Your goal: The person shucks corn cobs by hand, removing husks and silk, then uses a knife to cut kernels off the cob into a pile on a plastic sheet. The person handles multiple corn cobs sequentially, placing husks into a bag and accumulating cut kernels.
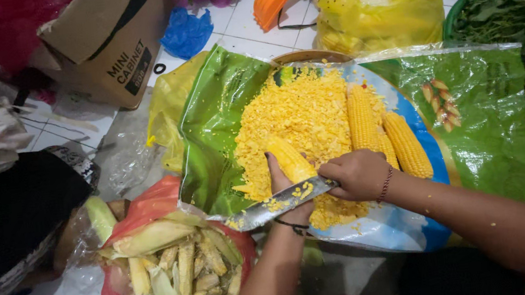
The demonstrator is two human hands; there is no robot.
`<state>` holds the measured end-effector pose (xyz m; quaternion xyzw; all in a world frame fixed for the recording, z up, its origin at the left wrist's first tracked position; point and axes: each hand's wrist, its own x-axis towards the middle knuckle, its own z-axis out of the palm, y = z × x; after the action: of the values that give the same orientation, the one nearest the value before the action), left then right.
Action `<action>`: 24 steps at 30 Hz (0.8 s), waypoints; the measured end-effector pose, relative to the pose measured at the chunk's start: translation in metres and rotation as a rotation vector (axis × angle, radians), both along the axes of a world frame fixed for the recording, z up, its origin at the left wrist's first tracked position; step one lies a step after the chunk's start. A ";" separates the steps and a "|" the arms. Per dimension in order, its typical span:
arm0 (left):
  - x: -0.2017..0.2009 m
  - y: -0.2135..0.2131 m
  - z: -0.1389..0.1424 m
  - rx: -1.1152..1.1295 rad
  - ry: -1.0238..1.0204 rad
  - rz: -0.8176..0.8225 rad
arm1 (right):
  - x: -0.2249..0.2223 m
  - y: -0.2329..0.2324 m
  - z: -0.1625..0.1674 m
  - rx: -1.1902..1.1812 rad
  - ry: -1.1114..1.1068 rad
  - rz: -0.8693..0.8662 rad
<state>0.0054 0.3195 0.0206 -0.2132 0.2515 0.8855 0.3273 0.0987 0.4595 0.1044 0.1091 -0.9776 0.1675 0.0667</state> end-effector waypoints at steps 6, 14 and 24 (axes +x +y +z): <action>0.004 -0.001 0.001 -0.021 0.048 -0.019 | -0.003 0.002 0.001 0.035 -0.097 -0.043; 0.007 -0.013 0.000 0.070 0.077 -0.121 | -0.003 0.012 0.002 0.059 -0.110 -0.054; 0.008 -0.005 0.000 0.013 0.002 -0.144 | -0.001 0.019 -0.013 0.059 -0.040 -0.048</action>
<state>0.0138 0.3141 0.0207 -0.1915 0.2607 0.8615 0.3914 0.0978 0.4787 0.0913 0.0842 -0.9855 0.1390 0.0480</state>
